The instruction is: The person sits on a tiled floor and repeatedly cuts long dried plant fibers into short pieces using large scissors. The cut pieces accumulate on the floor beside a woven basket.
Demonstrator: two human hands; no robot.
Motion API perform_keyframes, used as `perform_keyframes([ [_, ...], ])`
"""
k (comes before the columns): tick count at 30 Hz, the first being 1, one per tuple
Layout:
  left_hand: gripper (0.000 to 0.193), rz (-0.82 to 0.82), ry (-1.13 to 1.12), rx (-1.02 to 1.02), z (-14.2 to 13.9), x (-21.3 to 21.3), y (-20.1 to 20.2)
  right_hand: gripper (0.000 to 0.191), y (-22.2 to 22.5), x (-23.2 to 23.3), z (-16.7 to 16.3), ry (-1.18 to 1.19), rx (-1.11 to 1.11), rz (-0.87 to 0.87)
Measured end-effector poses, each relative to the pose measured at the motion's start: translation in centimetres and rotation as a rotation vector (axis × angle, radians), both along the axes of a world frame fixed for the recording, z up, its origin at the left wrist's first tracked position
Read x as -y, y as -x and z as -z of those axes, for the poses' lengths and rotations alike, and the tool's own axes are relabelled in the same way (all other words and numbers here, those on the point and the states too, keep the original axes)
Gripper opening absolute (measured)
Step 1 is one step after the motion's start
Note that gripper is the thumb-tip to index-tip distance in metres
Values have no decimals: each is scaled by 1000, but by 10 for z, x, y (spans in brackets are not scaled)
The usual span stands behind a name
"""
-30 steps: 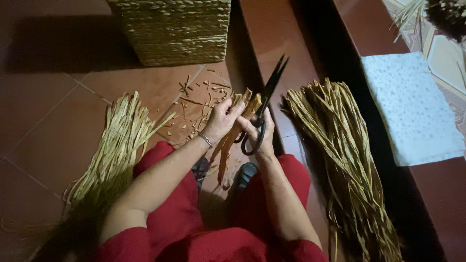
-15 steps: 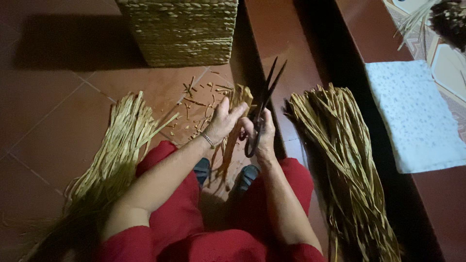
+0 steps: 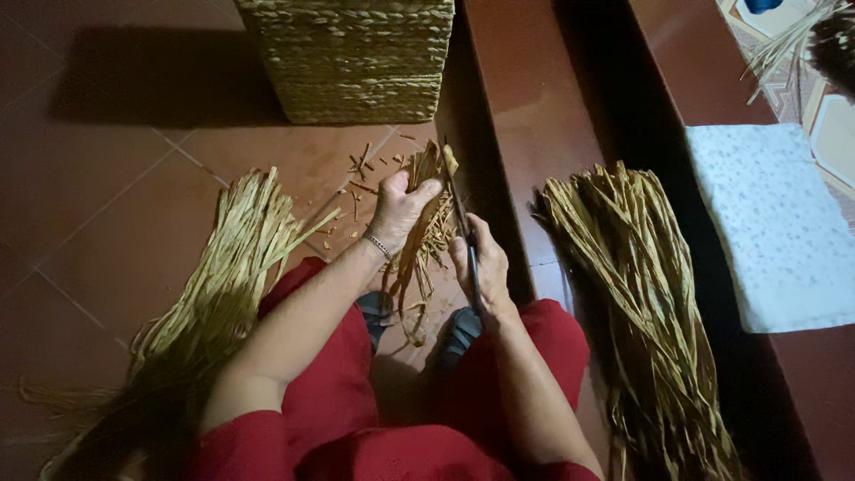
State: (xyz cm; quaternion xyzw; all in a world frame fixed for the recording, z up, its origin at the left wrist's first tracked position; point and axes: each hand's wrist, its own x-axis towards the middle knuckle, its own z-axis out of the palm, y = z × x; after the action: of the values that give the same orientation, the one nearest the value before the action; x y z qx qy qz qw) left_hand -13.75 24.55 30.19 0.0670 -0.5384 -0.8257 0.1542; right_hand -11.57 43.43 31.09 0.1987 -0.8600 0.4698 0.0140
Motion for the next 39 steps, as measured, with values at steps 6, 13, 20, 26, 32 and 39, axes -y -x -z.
perform_keyframes([
  [6, 15, -2, -2, -7, 4, 0, 0, 53, -2, 4, -5, -58, -212, -8],
  [13, 19, -9, -46, -7, 4, 0, -2, 51, -5, 4, -5, -75, -219, -19],
  [20, 18, 37, -74, -30, -1, 1, -6, 48, -4, 5, -6, -106, -218, -2],
  [26, 17, 56, -121, 9, -3, -3, -7, 42, -4, 4, -5, -152, -204, 25],
  [32, 16, 52, -81, 31, -8, -3, -8, 33, -1, 6, 9, -215, -217, 71],
  [39, 31, 70, 72, 53, -2, 2, -3, 36, 2, 0, 7, 66, -84, 61],
])
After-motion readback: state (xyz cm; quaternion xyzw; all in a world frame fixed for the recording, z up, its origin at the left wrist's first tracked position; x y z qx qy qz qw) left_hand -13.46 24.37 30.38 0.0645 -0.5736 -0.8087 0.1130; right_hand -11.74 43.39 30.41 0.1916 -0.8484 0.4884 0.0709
